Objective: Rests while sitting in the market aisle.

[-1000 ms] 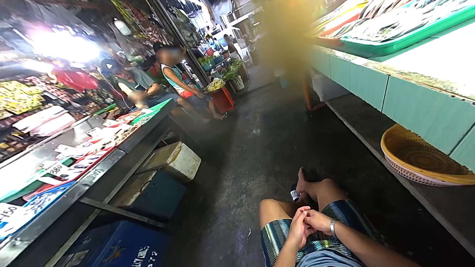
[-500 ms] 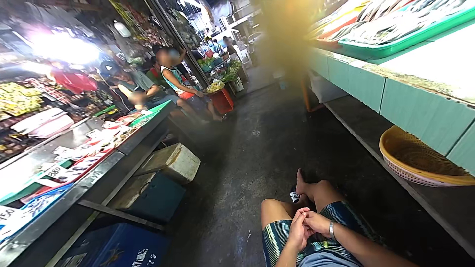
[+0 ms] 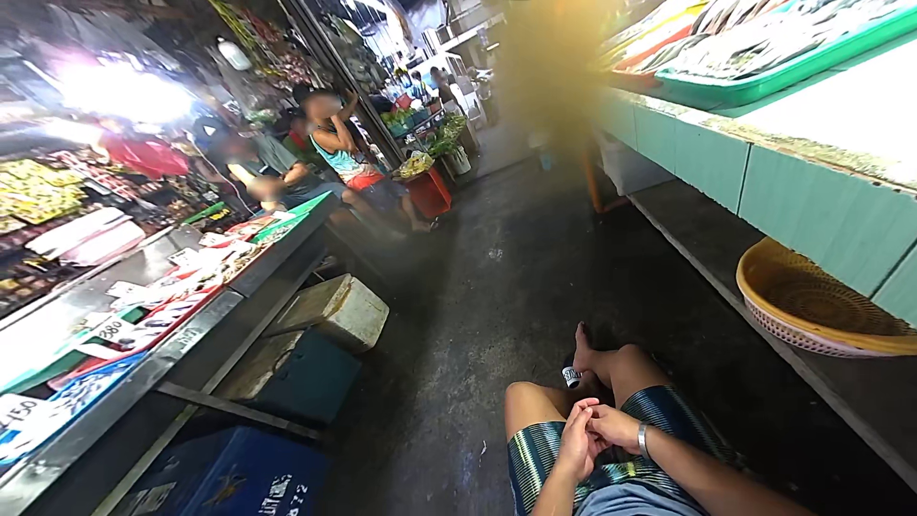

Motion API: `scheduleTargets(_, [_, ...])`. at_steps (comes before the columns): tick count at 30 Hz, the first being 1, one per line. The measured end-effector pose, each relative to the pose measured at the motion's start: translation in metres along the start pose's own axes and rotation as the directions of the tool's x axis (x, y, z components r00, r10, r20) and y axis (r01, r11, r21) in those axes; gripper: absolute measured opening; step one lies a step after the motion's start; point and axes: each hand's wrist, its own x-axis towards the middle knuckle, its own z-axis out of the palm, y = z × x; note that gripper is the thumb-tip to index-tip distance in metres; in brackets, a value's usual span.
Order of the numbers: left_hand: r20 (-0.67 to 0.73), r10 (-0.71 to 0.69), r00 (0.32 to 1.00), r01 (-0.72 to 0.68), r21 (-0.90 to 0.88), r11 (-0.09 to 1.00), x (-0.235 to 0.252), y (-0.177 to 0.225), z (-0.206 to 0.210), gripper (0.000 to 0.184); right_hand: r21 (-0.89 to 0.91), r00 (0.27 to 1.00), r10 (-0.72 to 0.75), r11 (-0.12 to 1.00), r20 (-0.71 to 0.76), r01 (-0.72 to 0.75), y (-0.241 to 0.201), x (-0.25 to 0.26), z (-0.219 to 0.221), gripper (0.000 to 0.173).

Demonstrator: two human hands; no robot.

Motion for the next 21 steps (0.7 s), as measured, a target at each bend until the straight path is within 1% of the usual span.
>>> scheduleTargets(4, [0.012,-0.017,1.000,0.017,0.038,0.999,0.0027,-0.0008,-0.0018,0.038,-0.020,1.000,0.006,1.000,-0.012,-0.006,0.0006,-0.0012,-0.0028,0.025])
scheduleTargets(9, [-0.005,0.010,1.000,-0.010,0.007,1.000,0.0011,0.0017,0.0043,0.037,-0.011,0.999,-0.022,1.000,-0.024,0.021,-0.0007,-0.0007,-0.0013,0.025])
scheduleTargets(13, [0.014,-0.008,1.000,0.008,0.028,1.000,0.0033,-0.0005,-0.0017,0.038,-0.011,1.000,0.001,1.000,0.004,-0.001,0.0007,0.0010,-0.0041,0.026])
scheduleTargets(16, [0.011,-0.010,1.000,0.009,0.049,0.999,0.0024,-0.0009,0.0012,0.038,-0.026,1.000,0.014,1.000,-0.013,-0.015,-0.0009,-0.0031,-0.0033,0.027])
scheduleTargets(21, [-0.003,0.016,1.000,-0.016,0.006,1.000,-0.0010,0.0009,0.0034,0.036,-0.018,1.000,-0.003,1.000,-0.016,0.002,-0.0005,-0.0002,-0.0006,0.027])
